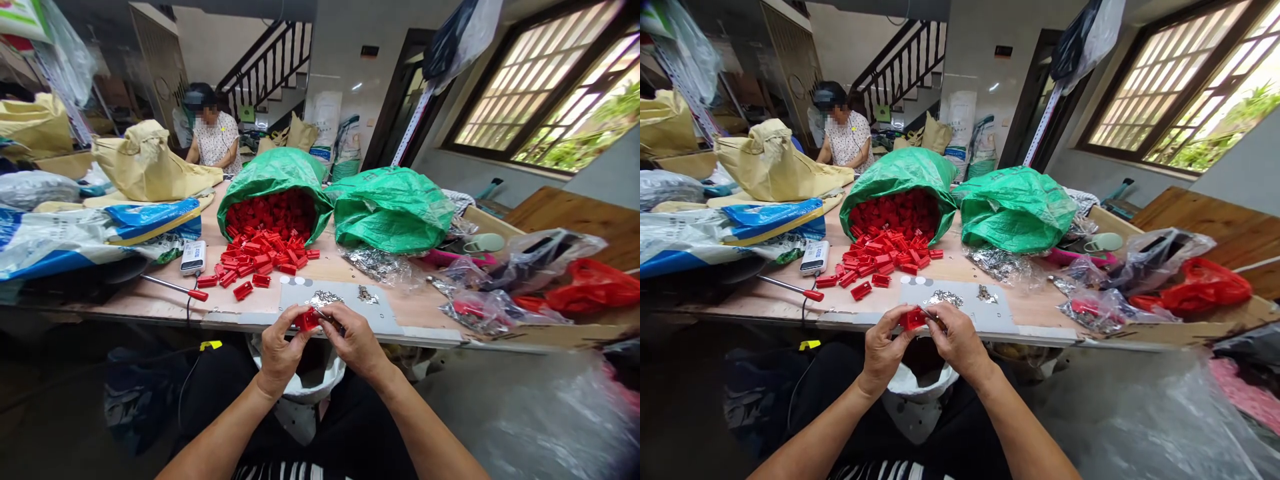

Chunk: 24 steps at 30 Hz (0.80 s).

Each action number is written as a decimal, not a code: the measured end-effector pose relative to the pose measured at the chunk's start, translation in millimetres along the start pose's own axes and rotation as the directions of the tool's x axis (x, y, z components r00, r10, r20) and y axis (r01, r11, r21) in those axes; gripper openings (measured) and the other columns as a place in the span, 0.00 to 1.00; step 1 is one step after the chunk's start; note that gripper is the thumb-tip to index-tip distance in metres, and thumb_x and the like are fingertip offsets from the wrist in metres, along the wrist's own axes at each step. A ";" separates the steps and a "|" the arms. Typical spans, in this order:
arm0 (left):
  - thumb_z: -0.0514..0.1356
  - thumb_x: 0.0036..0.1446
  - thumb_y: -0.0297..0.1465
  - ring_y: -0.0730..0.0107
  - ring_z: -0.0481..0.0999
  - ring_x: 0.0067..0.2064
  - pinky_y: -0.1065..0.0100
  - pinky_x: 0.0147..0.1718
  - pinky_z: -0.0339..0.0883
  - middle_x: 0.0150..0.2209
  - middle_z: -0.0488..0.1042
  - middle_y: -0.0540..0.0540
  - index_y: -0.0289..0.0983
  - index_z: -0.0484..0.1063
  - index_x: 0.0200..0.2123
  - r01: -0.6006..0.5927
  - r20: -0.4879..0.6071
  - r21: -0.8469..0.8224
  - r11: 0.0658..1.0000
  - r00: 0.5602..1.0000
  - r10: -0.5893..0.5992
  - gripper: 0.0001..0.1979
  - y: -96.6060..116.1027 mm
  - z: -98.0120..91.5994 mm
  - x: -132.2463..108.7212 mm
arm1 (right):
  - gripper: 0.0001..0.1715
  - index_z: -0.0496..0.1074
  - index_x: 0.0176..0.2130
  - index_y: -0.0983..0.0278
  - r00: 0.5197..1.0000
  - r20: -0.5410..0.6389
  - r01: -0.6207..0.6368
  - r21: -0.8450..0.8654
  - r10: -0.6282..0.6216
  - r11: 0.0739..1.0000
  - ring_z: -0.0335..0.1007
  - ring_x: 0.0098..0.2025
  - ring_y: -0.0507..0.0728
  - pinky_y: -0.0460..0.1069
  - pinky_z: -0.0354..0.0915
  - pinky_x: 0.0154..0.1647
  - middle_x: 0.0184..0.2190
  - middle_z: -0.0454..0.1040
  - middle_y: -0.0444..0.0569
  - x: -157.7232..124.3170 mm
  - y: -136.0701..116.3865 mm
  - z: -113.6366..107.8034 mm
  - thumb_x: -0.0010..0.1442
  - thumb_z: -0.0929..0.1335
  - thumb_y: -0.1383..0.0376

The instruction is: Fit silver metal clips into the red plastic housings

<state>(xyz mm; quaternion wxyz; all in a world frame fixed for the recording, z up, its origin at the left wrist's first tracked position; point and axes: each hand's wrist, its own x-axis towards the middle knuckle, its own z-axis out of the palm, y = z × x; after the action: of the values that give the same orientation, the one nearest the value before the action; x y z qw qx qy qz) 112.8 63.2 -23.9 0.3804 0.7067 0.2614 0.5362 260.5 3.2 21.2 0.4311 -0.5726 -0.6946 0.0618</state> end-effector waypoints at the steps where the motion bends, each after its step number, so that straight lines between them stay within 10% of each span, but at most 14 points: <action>1: 0.63 0.55 0.33 0.65 0.76 0.48 0.63 0.51 0.69 0.45 0.77 0.46 0.40 0.71 0.47 0.003 0.000 -0.012 1.000 1.000 -0.003 0.15 -0.3 0.1 -0.4 | 0.10 0.70 0.42 0.63 1.000 0.005 0.012 0.000 -0.012 1.000 0.70 0.39 0.54 0.49 0.67 0.39 0.37 0.73 0.50 -0.7 0.5 -0.1 0.61 0.63 0.70; 24: 0.64 0.53 0.31 0.65 0.77 0.47 0.65 0.50 0.69 0.45 0.77 0.46 0.40 0.71 0.47 0.013 0.043 -0.069 0.998 0.999 -0.010 0.16 -3.5 0.6 -3.8 | 0.13 0.70 0.41 0.63 0.999 0.046 0.010 -0.043 -0.008 0.999 0.69 0.38 0.54 0.48 0.65 0.38 0.36 0.72 0.49 -7.5 2.4 -3.9 0.57 0.63 0.74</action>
<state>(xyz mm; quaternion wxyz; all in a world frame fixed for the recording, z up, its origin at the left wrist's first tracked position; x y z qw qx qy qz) 112.4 62.1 -29.0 0.4132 0.7029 0.2384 0.5276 264.7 -4.0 18.3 0.4029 -0.5770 -0.7081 0.0579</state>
